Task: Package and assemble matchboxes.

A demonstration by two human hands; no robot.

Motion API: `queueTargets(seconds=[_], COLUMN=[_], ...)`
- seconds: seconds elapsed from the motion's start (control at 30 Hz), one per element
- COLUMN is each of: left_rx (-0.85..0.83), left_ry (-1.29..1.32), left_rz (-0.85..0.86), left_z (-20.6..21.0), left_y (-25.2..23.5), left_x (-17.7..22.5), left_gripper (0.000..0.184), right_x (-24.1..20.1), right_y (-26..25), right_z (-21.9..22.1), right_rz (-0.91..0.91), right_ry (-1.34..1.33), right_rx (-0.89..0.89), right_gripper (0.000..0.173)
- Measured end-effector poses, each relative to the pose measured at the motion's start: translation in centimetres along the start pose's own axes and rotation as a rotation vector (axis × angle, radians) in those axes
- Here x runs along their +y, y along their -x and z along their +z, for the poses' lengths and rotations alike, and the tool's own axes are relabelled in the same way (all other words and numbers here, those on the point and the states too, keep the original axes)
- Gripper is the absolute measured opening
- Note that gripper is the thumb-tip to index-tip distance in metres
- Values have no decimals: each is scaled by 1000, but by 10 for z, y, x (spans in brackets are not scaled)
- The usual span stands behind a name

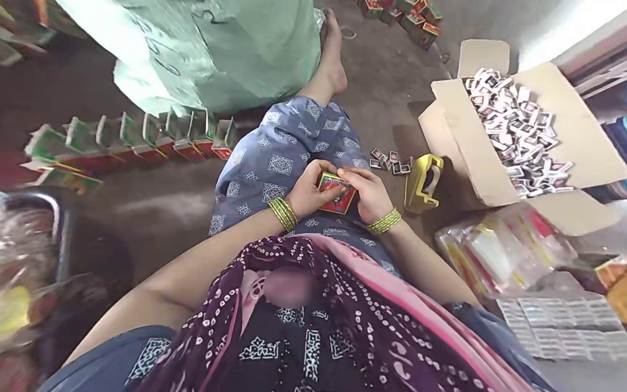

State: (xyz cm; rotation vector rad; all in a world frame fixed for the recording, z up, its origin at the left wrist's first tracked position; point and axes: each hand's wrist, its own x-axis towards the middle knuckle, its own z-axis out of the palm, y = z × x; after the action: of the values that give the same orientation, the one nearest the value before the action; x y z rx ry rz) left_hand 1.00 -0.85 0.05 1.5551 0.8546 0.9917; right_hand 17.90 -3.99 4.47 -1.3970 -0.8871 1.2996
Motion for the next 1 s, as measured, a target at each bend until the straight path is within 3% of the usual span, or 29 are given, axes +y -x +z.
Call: queueTargets(seconds=[0.07, 0.17, 0.23, 0.3, 0.37, 0.43, 0.5, 0.6, 0.7, 0.8, 0.93, 1.0], left_rx=[5, -44, -80, -69, -31, -2, 49, 169, 273, 304, 299, 295], left_ry=[-9, -81, -122, -88, 38, 216, 378, 509, 532, 531, 513, 487], left_rz=[34, 82, 111, 163, 204, 122, -75, -291, -314, -291, -276, -274], left_z=[-1, -1, -1, -2, -6, -11, -16, -22, -23, -23, -22, -22], left_y=[0, 3, 4, 3, 0, -1, -3, -9, -11, -10, -10, -10], left_x=[-2, -2, -2, -3, -4, -3, 4, 11, 12, 12, 15, 17], left_gripper=[60, 68, 70, 68, 60, 49, 49, 51, 48, 45, 44, 45], right_x=[-2, -2, -4, -8, -14, -16, -21, -34, -54, -110, -237, -301], right_y=[-1, -7, -11, -11, -6, 0, 5, 2, -23, -85, -201, -225], right_z=[2, -3, -8, -12, -15, -18, -18, -16, -15, -22, -48, -56], right_rz=[15, 53, 43, -27, -65, -35, 73, 313, 479, 406, -236, -434], right_ry=[20, 116, 170, 207, 305, 406, 432, 527, 625, 696, 340, 102], right_rx=[18, 52, 81, 12, -160, -271, -346, -523, -577, -381, 290, 421], right_gripper=[19, 43, 39, 25, 33, 50, 57, 60, 56, 51, 62, 72])
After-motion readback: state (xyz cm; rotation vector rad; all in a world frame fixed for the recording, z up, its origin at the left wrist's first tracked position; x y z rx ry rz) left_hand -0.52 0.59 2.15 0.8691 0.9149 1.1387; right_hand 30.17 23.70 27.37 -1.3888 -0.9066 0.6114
